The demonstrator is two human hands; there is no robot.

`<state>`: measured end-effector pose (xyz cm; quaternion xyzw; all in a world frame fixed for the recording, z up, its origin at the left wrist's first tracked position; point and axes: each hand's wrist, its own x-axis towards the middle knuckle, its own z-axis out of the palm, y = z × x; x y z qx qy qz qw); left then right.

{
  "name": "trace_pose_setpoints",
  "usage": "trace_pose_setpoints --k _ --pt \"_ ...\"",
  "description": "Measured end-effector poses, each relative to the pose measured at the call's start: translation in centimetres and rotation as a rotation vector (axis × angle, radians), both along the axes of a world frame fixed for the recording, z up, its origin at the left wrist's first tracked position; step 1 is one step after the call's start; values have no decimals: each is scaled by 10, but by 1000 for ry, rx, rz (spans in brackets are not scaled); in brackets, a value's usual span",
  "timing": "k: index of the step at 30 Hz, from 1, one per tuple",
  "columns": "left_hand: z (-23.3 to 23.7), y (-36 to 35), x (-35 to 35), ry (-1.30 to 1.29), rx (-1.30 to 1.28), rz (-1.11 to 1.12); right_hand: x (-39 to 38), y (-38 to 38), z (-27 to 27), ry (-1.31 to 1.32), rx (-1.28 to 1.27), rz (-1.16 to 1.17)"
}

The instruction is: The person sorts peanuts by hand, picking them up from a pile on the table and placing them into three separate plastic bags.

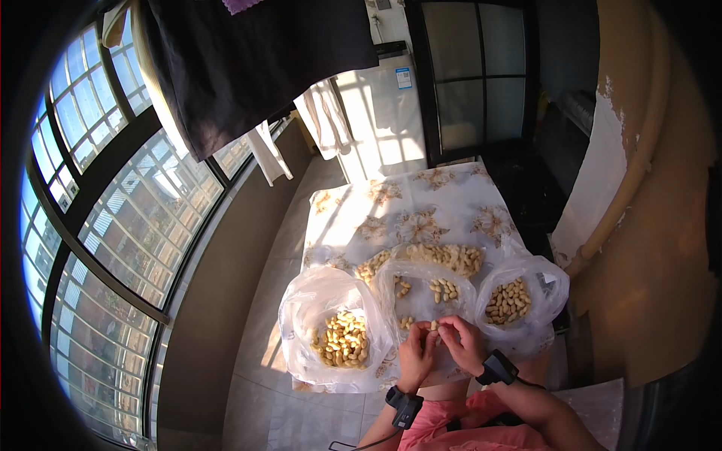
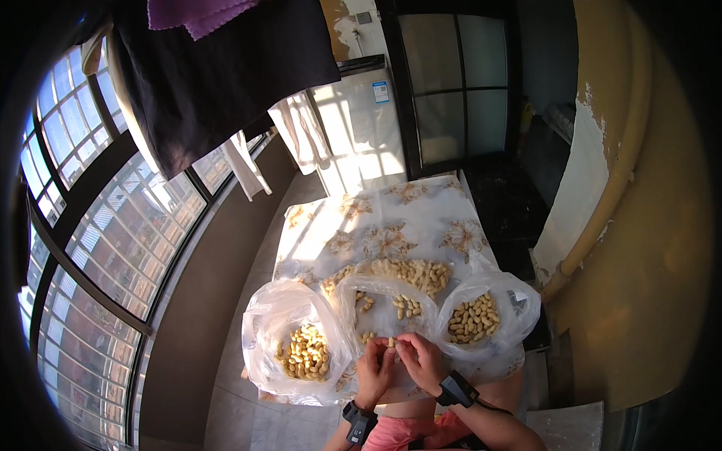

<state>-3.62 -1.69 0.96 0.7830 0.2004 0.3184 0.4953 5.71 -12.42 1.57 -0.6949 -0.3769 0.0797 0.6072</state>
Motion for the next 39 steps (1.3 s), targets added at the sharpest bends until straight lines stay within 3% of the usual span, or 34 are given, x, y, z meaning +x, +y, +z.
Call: trace_pose_setpoints --k 39 --pt "6 2 0 62 46 -44 1 -2 12 -38 -13 63"
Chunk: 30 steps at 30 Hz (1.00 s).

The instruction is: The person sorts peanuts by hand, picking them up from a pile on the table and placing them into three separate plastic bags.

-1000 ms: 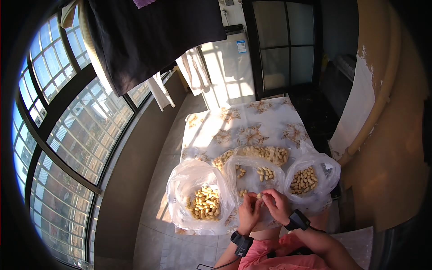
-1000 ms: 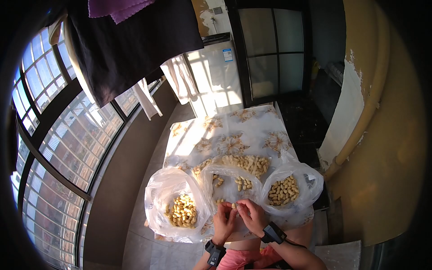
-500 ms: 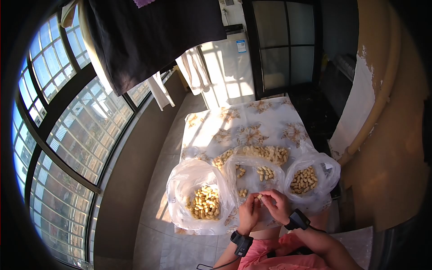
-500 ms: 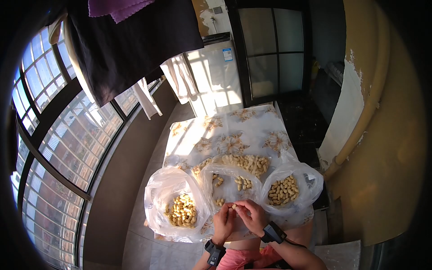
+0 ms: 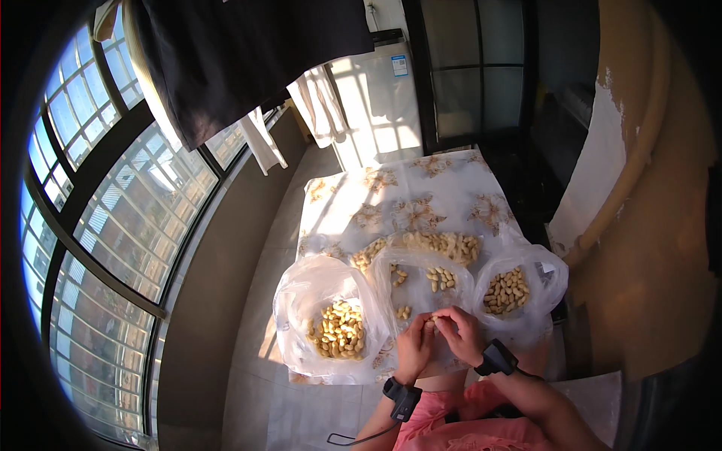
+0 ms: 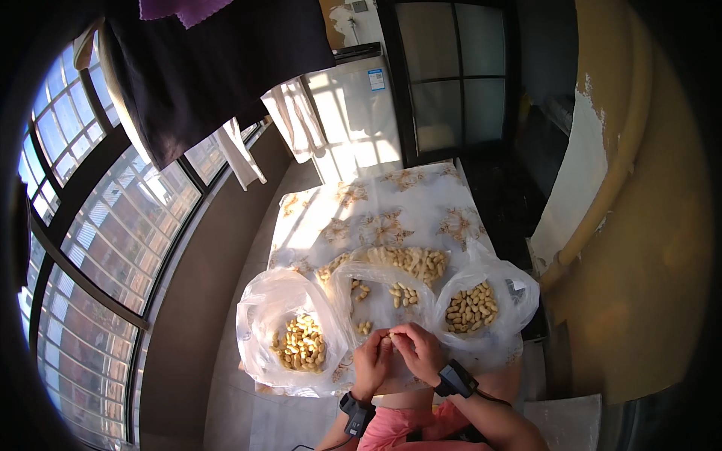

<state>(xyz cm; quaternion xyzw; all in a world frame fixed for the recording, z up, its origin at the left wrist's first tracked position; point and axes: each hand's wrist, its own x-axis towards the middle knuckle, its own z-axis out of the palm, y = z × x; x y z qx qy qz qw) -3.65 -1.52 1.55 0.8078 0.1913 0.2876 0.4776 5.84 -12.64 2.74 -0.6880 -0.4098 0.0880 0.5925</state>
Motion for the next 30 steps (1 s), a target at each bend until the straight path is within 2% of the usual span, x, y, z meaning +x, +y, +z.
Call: trace_pose_setpoints --k 3,9,10,12,16,18,19,21,22,28,29,30 --pt "0 -2 -1 5 14 4 1 1 -5 -64 17 -15" --pt "-4 -2 -3 -21 -7 -9 -1 1 -8 30 10 15" --pt "-9 -3 -6 -67 -65 22 -1 2 -7 28 9 15" --pt "-10 -5 -7 -114 -127 54 -3 3 -4 246 74 5" --pt "-10 -14 -14 -275 -43 72 1 2 -16 279 87 46" --pt "0 -16 -21 -372 -11 92 1 3 -25 213 58 41" --pt "9 -15 -28 -364 -7 111 1 3 -23 222 56 59" --pt "28 -1 -40 -364 200 166 -1 2 -14 217 18 29" --pt "32 9 -47 -348 215 210 -3 2 -11 237 15 24" --pt "59 65 -93 -56 171 513 0 3 -16 213 21 35" --pt "52 73 -98 -33 230 523 0 4 -17 215 25 30" --pt "45 78 -101 -63 166 565 0 4 -18 229 37 33"
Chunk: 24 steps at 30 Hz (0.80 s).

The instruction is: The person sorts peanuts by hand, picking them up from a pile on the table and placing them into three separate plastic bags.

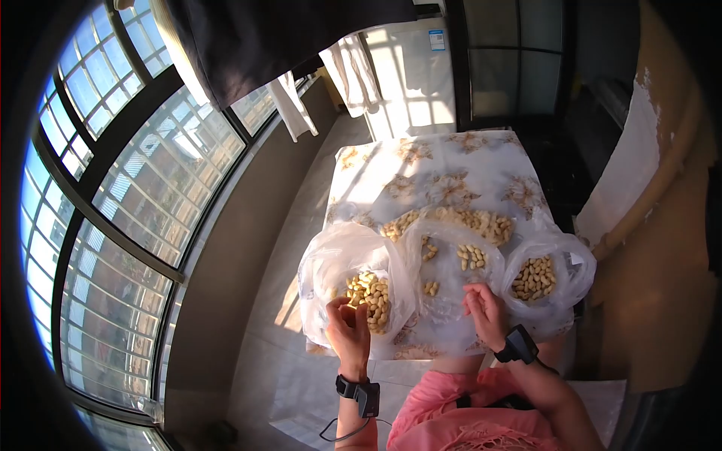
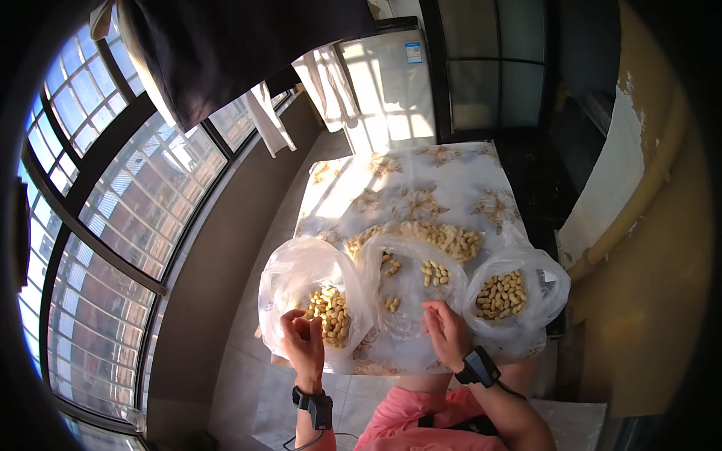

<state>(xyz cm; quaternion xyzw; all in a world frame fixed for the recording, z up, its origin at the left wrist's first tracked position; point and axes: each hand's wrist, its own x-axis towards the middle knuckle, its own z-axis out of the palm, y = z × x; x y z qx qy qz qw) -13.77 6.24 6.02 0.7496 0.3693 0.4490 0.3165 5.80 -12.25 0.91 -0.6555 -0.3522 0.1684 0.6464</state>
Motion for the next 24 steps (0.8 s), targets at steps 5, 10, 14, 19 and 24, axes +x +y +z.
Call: trace_pose_setpoints --k 5,10,14,19,24 --pt "15 -22 15 -130 -81 -10 0 -1 2 39 -14 15" --pt "7 -66 62 -31 -54 -378 -1 -1 7 26 -22 -7" --pt "-6 -80 102 -127 -184 -477 -4 -1 11 -192 -65 -93" --pt "-36 -76 127 -196 -169 -452 -4 -6 16 -478 -52 -23" --pt "-58 -73 126 -232 -222 -450 0 -2 5 -533 -46 58"
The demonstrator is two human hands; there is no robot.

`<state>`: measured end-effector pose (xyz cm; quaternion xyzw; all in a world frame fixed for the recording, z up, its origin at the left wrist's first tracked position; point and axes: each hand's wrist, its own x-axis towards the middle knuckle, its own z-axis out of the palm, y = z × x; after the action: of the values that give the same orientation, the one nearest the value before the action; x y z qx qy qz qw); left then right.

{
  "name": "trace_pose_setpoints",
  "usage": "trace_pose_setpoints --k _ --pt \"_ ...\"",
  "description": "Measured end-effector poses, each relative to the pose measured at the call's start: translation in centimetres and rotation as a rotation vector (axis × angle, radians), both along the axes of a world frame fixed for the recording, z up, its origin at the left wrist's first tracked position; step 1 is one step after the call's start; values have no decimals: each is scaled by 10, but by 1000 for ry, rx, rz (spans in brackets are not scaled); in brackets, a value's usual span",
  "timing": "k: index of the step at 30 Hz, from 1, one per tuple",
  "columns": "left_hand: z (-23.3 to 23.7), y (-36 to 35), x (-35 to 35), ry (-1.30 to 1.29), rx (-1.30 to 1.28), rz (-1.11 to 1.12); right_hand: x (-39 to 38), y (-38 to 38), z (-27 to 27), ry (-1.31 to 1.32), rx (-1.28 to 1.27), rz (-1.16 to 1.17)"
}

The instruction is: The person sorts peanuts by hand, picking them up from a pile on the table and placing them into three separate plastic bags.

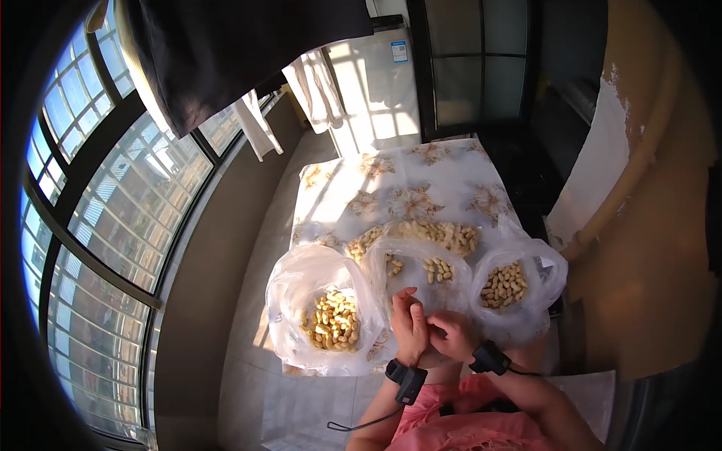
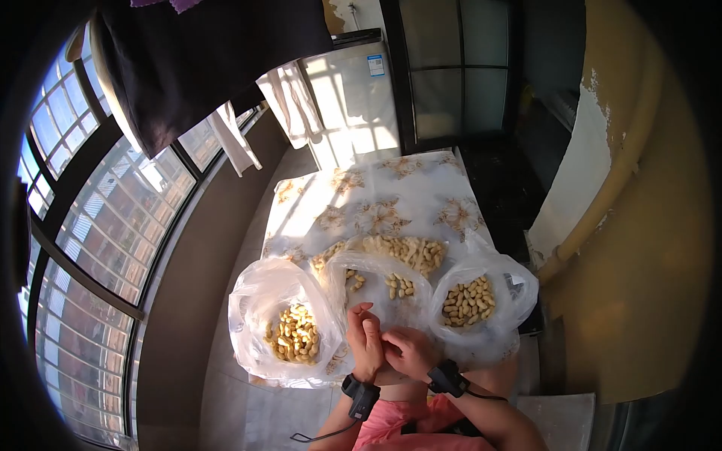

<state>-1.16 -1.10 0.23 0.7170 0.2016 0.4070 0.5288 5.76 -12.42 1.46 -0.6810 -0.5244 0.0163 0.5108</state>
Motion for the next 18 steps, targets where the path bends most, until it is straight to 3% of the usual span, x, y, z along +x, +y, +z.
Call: trace_pose_setpoints --k 5,18 --pt "2 4 1 -150 -48 -102 4 2 1 22 -3 78" --pt "10 2 -1 -89 18 -97 4 3 -7 -13 -69 70"
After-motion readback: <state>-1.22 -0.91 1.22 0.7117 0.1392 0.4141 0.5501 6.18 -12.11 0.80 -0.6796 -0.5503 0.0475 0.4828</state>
